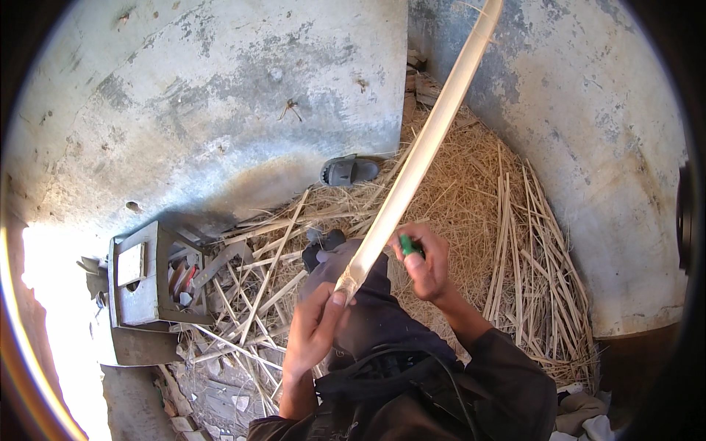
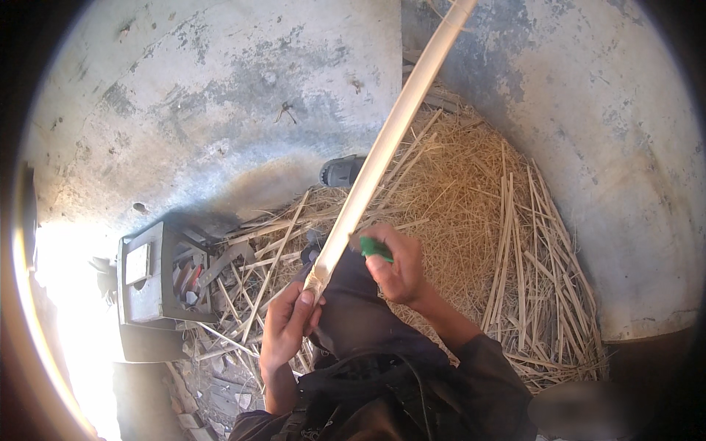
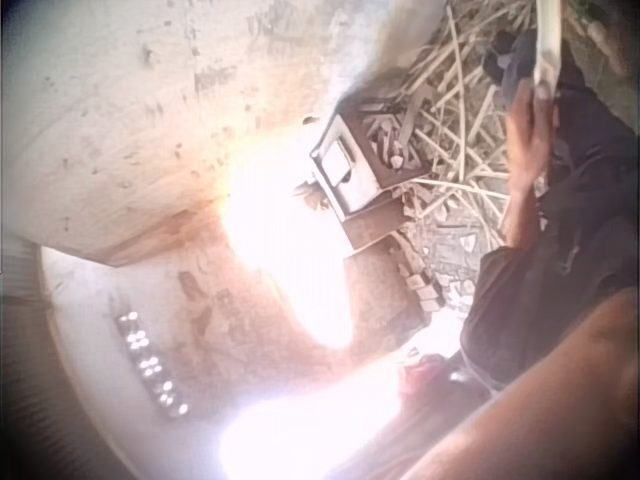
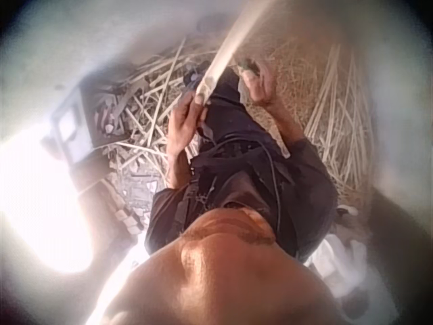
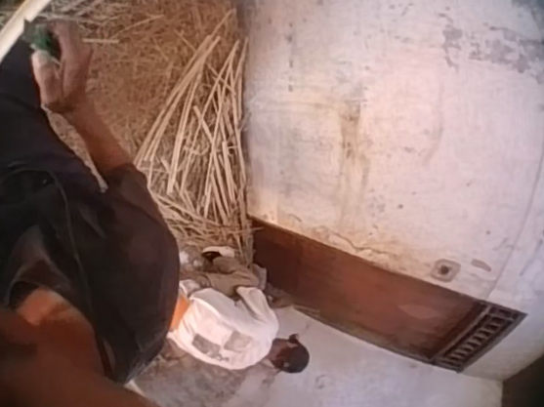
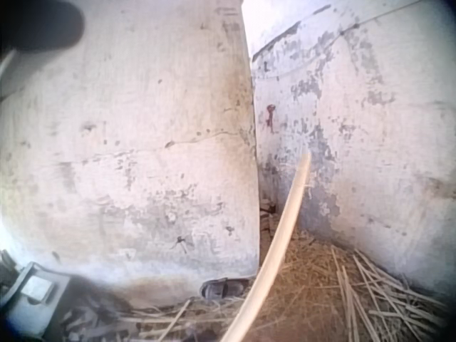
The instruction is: The person sits on a floor covered with straw and wood shavings, using a green utility knife to shave thin strips from a long, thin piece of wood. They hold the wood with their left hand and repeatedly scrape the knife along its length to remove the outer layer.
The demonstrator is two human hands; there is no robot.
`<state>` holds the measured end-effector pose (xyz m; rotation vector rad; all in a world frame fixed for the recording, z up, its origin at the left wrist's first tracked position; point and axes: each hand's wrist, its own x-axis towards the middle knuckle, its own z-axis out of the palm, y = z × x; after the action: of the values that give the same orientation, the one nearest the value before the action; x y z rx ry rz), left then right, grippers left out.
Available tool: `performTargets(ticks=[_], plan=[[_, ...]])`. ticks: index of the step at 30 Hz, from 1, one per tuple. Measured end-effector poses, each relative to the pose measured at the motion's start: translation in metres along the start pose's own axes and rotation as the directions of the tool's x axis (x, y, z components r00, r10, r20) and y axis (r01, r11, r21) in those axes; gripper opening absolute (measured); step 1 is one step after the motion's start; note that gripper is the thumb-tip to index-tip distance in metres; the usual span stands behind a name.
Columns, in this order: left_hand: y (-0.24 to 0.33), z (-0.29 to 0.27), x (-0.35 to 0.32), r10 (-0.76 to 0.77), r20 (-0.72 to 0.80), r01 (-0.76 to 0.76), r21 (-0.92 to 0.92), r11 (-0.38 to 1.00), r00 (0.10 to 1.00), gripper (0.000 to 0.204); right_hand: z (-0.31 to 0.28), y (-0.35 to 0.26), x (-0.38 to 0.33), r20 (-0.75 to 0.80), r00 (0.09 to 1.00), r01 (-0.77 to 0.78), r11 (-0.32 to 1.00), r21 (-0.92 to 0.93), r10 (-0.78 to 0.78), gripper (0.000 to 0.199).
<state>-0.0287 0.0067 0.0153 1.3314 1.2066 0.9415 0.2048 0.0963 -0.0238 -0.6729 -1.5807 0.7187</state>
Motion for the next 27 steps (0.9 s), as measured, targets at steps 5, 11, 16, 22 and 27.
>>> performTargets(ticks=[5,11,16,22,27], plan=[[0.009,0.003,0.0,-0.036,-0.043,0.032,-0.103,0.994,0.998,0.029,0.003,-0.006,-0.009,0.121,0.982,0.166,0.963,-0.214,-0.143,0.027],[0.018,0.004,0.001,-0.076,-0.047,0.071,-0.096,0.993,0.996,0.03,0.01,-0.004,-0.009,0.11,0.967,0.252,0.925,-0.284,-0.229,0.028],[0.004,0.011,0.002,-0.013,-0.05,0.005,-0.163,0.987,0.999,0.034,0.008,-0.007,-0.004,0.117,0.957,0.289,0.885,-0.365,-0.264,0.028],[0.003,0.011,0.0,-0.071,-0.049,0.061,-0.189,0.98,0.996,0.038,0.003,-0.007,0.002,0.132,0.936,0.35,0.82,-0.452,-0.327,0.028],[0.003,0.01,-0.001,-0.051,-0.042,0.043,-0.167,0.985,0.998,0.039,-0.002,-0.008,0.004,0.154,0.923,0.379,0.776,-0.504,-0.352,0.027]])
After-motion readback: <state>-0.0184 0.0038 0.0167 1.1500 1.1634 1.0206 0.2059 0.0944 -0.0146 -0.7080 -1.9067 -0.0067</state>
